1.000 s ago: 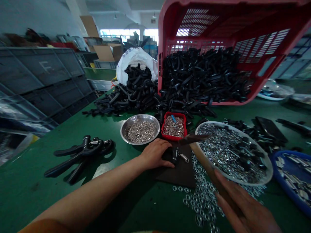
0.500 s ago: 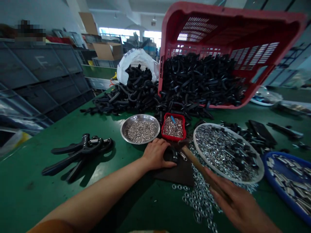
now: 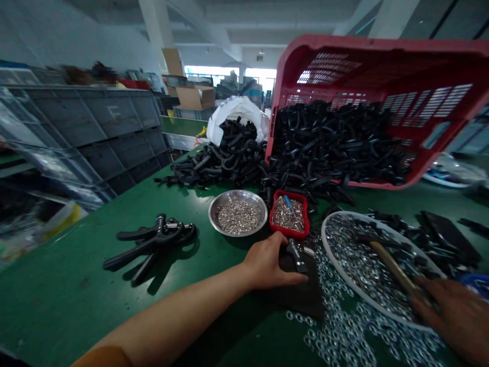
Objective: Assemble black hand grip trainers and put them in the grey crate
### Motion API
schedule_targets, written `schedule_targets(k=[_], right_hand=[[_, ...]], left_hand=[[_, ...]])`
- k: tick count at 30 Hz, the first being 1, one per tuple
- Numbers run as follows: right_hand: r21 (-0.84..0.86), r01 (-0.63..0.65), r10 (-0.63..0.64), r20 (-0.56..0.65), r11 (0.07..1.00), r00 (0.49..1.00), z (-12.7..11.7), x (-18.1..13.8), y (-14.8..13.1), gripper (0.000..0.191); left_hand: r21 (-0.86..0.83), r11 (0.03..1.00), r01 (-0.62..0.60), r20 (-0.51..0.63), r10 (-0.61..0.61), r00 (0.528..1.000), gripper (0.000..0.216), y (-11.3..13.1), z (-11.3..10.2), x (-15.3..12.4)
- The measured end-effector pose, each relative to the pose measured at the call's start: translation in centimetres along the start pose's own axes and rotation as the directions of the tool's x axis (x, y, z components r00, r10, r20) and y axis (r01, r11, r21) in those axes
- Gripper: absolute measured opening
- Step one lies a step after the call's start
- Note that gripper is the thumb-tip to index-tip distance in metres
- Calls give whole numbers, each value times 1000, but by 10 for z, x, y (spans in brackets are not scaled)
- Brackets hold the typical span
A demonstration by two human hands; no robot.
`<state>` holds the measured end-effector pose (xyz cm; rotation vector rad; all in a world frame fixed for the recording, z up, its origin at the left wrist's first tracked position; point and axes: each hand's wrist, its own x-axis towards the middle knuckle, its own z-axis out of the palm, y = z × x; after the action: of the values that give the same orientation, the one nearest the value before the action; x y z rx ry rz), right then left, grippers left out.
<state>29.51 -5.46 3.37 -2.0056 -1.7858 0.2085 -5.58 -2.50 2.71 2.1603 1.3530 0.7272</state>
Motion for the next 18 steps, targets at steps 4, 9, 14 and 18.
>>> schedule_targets(k=[4,9,14,18], right_hand=[[485,-133,73,140,864,987,28,-14,-95,52],[886,-388,208,342,254,916,70,-13,-196,39],[896,-394,187,359,204,914,102,1,-182,30],[819,-478,69,483,318,873,118,-6,-164,29]], left_hand=[[-3,1000,20,-95,-20,995,70,22,0,1],[63,997,-44,-133,52,990,70,30,10,8],[314,947,68,-186,-9,983,29,-25,-51,47],[286,797,532,-426,-391,816,34,-96,-118,95]])
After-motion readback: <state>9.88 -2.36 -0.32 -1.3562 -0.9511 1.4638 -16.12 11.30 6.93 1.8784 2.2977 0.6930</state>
